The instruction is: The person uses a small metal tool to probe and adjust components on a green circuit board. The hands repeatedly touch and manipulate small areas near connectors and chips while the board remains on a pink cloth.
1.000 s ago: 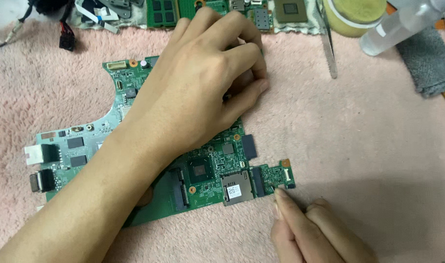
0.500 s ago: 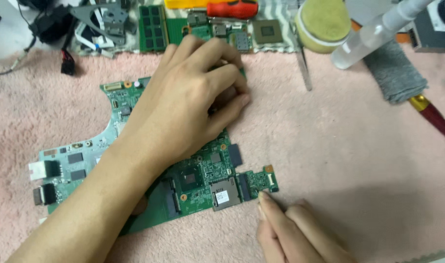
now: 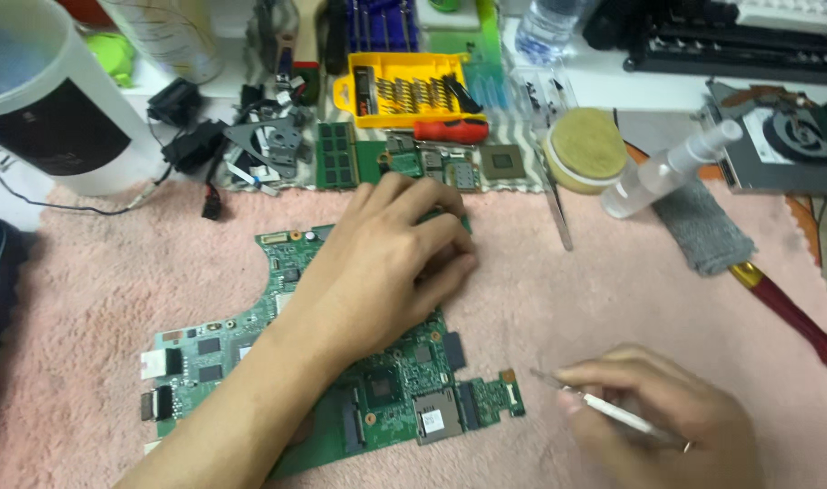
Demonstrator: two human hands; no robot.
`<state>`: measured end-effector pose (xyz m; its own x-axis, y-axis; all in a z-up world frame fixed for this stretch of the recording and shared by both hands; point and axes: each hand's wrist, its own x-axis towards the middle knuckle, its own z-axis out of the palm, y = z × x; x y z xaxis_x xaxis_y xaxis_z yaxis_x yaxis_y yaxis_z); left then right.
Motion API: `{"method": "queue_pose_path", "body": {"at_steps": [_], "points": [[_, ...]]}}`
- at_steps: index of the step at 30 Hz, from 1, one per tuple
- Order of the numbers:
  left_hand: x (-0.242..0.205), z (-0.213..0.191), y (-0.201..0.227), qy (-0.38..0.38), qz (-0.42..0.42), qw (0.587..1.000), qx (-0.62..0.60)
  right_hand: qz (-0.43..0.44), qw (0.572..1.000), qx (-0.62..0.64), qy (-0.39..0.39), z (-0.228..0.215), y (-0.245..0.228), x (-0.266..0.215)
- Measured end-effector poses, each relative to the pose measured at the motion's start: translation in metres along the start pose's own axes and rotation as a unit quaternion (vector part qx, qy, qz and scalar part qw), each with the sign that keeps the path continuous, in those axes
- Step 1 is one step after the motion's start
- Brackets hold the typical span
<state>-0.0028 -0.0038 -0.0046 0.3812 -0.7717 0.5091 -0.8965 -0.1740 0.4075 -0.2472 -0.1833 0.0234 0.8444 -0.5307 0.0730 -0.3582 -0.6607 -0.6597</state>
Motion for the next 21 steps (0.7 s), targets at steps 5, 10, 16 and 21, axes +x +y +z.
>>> {"method": "queue_pose_path", "body": {"at_steps": [5, 10, 16, 21], "points": [[-0.001, 0.001, -0.001, 0.012, -0.003, 1.000, -0.006, -0.047, 0.985, 0.142, -0.083, -0.009, 0.025, 0.036], [-0.002, 0.001, 0.000, -0.003, -0.021, 1.000, -0.008, -0.002, 0.912, 0.310, -0.267, -0.016, 0.041, 0.066], [-0.001, -0.004, 0.002, -0.004, -0.016, 1.000, -0.017, -0.081, 0.923, 0.267, -0.266, -0.001, 0.032, 0.072], [0.001, -0.006, 0.004, -0.004, -0.014, 1.000, -0.022, -0.110, 0.942, 0.229, -0.222, -0.002, 0.028, 0.064]]}}
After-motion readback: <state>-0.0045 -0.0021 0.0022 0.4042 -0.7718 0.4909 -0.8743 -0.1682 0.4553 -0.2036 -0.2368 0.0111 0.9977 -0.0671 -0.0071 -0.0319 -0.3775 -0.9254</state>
